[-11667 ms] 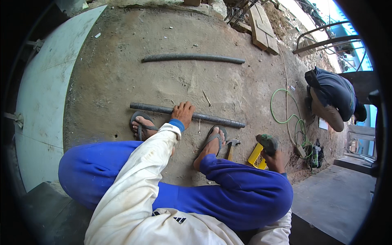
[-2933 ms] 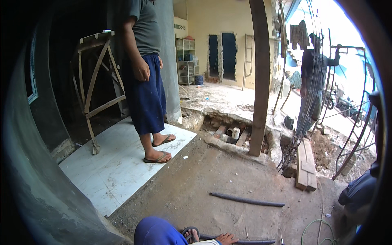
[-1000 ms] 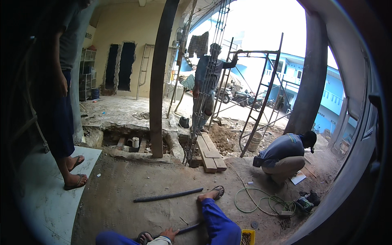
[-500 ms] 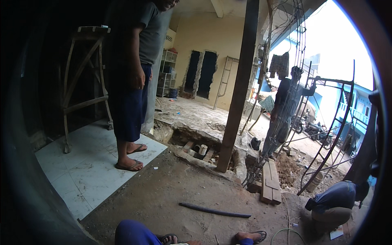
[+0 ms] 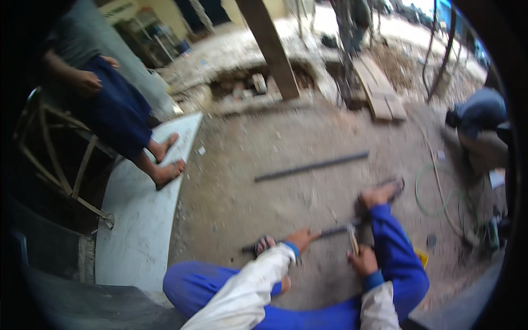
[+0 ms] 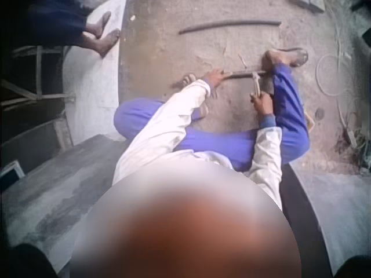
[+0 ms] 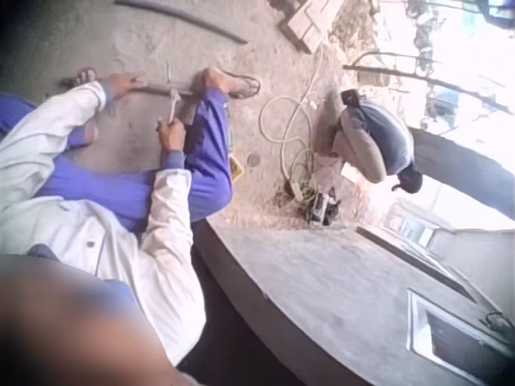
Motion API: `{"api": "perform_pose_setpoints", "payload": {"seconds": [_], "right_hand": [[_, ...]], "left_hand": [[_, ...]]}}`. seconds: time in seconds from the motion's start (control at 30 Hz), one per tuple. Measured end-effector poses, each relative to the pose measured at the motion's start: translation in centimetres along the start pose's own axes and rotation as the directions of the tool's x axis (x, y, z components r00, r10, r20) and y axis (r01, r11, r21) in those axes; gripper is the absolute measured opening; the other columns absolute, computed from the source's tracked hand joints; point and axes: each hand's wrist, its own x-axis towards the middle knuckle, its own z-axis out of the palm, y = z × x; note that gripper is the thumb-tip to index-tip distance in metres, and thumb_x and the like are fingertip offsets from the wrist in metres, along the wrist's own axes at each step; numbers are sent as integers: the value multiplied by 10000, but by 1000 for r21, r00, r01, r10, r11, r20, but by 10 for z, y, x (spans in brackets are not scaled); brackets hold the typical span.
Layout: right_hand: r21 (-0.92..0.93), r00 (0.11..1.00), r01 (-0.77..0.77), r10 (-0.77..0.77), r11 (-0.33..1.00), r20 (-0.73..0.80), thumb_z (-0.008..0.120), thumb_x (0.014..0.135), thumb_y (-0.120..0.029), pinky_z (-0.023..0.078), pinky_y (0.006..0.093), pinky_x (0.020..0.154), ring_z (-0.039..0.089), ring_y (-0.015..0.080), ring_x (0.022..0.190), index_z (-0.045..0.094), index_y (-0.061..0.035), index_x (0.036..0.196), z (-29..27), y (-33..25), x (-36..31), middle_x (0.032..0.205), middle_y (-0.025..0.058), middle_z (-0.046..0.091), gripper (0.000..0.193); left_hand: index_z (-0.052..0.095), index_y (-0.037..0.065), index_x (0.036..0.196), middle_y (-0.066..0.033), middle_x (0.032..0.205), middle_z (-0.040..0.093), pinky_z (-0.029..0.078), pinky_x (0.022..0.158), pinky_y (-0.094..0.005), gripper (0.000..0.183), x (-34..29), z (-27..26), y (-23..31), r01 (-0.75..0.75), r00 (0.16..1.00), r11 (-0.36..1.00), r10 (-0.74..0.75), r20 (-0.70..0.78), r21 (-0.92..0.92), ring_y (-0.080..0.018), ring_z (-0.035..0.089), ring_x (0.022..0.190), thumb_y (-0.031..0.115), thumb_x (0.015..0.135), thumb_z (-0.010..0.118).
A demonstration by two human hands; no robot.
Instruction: The person sits on the ground and repeatedly uses a hammer to drive nails into a black pipe, then uses a cordless drill to drive the nails further. The person handles multiple pipe segments, repositioning them as needed.
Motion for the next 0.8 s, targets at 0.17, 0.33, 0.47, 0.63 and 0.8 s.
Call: {"api": "perform_pose_setpoints", "payload": {"seconds": [0.17,0.33,0.47,0.63,0.8], "right_hand": [[-38,997,-80,79,996,-21,792,927,-337,573,482,798,759,410,837,727,50,954,-5,-9,-6,822,236,750,394],[-66,977,-197,202,978,68,794,925,-340,561,491,826,752,440,873,717,70,974,-10,-26,-10,902,275,748,420],[-127,977,-205,211,971,40,788,934,-335,561,490,814,747,443,855,715,66,982,-12,-29,-6,888,272,744,411],[-95,965,-251,257,963,53,780,945,-327,565,460,782,756,390,806,722,56,972,-12,-25,-6,824,225,747,388],[-35,953,-286,288,958,94,767,965,-314,559,409,739,754,271,742,728,45,948,-9,-25,-4,785,151,759,361]], "left_hand": [[558,401,1520,-138,1400,625,558,1036,-469,591,-15,-16,19,-25,996,963,46,-74,267,-352,652,1275,63,1035,557],[691,191,1326,-111,1315,678,557,1007,-449,375,-14,-45,19,-64,988,997,70,-137,54,-342,680,1181,160,958,754],[773,87,1115,-139,1112,761,565,923,-458,179,14,-48,11,80,905,984,-139,-401,-160,-361,721,1055,168,955,755],[757,83,1070,-133,1120,752,569,917,-454,188,54,-42,23,182,917,982,-187,-352,-46,-349,721,1048,227,952,781],[740,88,1096,-110,1124,748,578,910,-424,211,66,-45,28,231,932,971,-204,-301,57,-306,726,1030,248,965,784]]}}
